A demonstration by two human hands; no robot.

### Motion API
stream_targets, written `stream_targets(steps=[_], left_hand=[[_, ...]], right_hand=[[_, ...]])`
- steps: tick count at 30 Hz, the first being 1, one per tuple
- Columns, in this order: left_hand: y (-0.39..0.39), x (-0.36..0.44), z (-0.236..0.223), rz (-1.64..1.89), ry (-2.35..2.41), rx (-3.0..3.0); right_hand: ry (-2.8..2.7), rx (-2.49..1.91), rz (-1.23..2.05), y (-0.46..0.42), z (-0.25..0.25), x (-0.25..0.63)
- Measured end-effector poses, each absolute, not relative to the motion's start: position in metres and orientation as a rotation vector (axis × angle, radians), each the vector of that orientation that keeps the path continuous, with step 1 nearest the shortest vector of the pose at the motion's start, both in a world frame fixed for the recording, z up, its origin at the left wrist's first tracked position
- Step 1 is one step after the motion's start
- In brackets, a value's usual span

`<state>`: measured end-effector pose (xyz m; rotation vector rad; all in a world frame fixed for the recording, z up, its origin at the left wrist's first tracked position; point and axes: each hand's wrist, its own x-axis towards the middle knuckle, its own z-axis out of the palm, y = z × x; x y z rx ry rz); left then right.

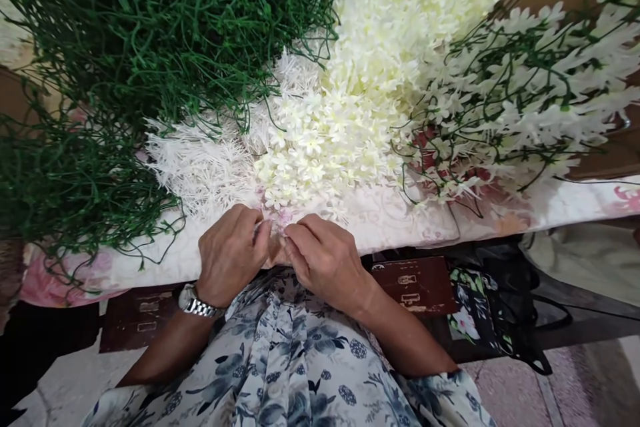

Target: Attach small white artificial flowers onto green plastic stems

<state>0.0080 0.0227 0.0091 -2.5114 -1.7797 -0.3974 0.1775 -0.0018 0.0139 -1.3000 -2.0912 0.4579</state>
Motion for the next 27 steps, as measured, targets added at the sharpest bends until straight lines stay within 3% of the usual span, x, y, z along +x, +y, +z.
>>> stream_targets(steps=[3, 9, 12, 15, 20, 22, 24, 27], left_hand=[[0.022, 0.007, 0.006, -0.401, -1.837, -2.481], [0.012, 0.000, 0.012, -1.072, -1.701, -2.692], [0.011, 0.001, 0.015, -1.225, -1.571, -2.764], [0.015, 0.001, 0.015, -1.128, -1.634, -2.661], [0.025, 0.002, 0.011, -0.529, -1.717, -2.502], [0.025, 0.003, 0.010, -0.446, -1.732, -2.475], [0.022, 0.001, 0.011, -0.551, -1.778, -2.489], [0.013, -0.001, 0.017, -0.980, -1.903, -2.605]], right_hand=[[-2.111, -1.278, 0.453, -0.001, 0.014, 0.175], [-1.945, -1.232, 0.694, -0.002, 0.018, 0.168], [-1.785, -1.187, 0.826, 0.001, 0.020, 0.165], [-1.751, -1.231, 0.810, 0.003, 0.020, 0.166], [-1.850, -1.238, 0.725, 0.001, 0.013, 0.169], [-1.883, -1.219, 0.700, 0.000, 0.011, 0.169], [-1.894, -1.218, 0.691, -0.001, 0.010, 0.168], [-1.850, -1.224, 0.730, -0.001, 0.013, 0.166]])
